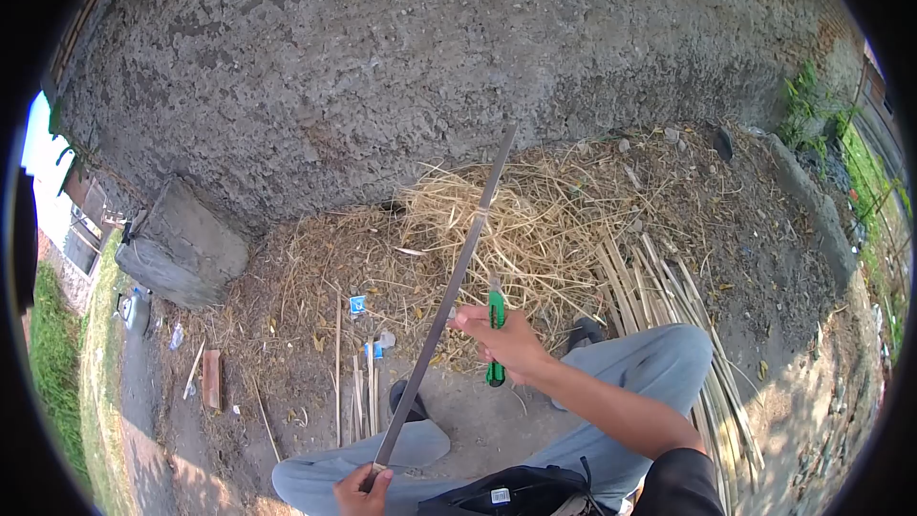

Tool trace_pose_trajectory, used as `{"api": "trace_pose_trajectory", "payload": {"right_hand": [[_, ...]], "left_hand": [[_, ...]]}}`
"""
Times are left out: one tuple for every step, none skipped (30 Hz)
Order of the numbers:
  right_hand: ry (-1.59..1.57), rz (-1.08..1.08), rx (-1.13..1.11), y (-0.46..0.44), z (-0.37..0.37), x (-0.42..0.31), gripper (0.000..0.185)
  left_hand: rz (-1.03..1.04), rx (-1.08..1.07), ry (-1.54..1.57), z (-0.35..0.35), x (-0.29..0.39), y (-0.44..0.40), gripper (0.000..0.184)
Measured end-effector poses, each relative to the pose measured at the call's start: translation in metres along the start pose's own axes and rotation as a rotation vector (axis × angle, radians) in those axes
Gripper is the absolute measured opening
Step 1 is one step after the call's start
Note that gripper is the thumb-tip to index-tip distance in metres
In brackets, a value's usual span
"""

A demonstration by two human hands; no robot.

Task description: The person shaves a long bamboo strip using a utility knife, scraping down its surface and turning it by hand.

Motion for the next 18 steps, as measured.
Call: {"api": "trace_pose_trajectory", "payload": {"right_hand": [[-0.005,-0.014,-0.018,-0.001,0.003,0.002,0.036],[-0.01,-0.027,-0.008,-0.002,0.005,0.006,0.034],[-0.014,-0.026,-0.008,-0.003,0.005,0.007,0.034],[-0.055,-0.054,-0.029,-0.003,0.005,0.007,0.033],[-0.096,-0.082,-0.048,-0.004,0.004,0.008,0.032],[-0.102,-0.077,-0.043,-0.006,0.0,0.011,0.032],[-0.063,-0.094,0.007,-0.01,-0.007,0.012,0.031],[-0.022,-0.11,0.056,-0.013,-0.015,0.013,0.03],[-0.026,-0.102,0.059,-0.015,-0.021,0.013,0.03],[-0.026,-0.111,0.073,-0.018,-0.029,0.01,0.029],[-0.026,-0.12,0.087,-0.019,-0.035,0.008,0.028],[-0.026,-0.126,0.106,-0.021,-0.04,0.006,0.027],[-0.027,-0.119,0.107,-0.022,-0.043,0.005,0.027],[-0.042,-0.127,0.096,-0.024,-0.046,0.004,0.026],[-0.058,-0.136,0.084,-0.025,-0.048,0.003,0.026],[-0.07,-0.13,0.085,-0.026,-0.049,0.004,0.025],[-0.07,-0.13,0.085,-0.027,-0.049,0.005,0.025],[-0.059,-0.128,0.086,-0.027,-0.049,0.006,0.024]], "left_hand": [[-0.01,-0.025,0.011,0.006,0.007,-0.006,0.018],[-0.009,-0.024,0.007,0.013,0.013,-0.011,0.018],[0.011,-0.038,0.008,0.022,0.017,-0.016,0.022],[0.027,-0.055,0.007,0.028,0.016,-0.02,0.025],[0.022,-0.061,0.0,0.035,0.003,-0.027,0.025],[0.124,-0.131,0.034,0.047,-0.011,-0.035,0.024],[0.224,-0.203,0.069,0.053,-0.001,-0.038,0.025],[0.219,-0.21,0.065,0.054,0.005,-0.038,0.025],[0.145,-0.266,0.016,0.058,0.009,-0.038,0.028],[0.072,-0.32,-0.032,0.062,0.018,-0.04,0.033],[0.064,-0.324,-0.032,0.065,0.019,-0.043,0.033],[0.121,-0.346,-0.077,0.069,0.018,-0.046,0.04],[0.179,-0.368,-0.122,0.072,0.024,-0.049,0.046],[0.173,-0.37,-0.123,0.072,0.029,-0.051,0.046],[0.146,-0.398,-0.181,0.073,0.033,-0.054,0.053],[0.122,-0.426,-0.239,0.074,0.039,-0.059,0.06],[0.122,-0.426,-0.239,0.076,0.043,-0.065,0.06],[0.199,-0.418,-0.244,0.078,0.049,-0.071,0.065]]}}
Point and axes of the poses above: each hand's wrist, its own y-axis away from the middle knuckle, its own z-axis out of the palm, x = y × z, the point moved 4 cm from there along -y, towards the middle knuckle, and after that the axes turned 5 degrees about y, right-handed, at the moved point
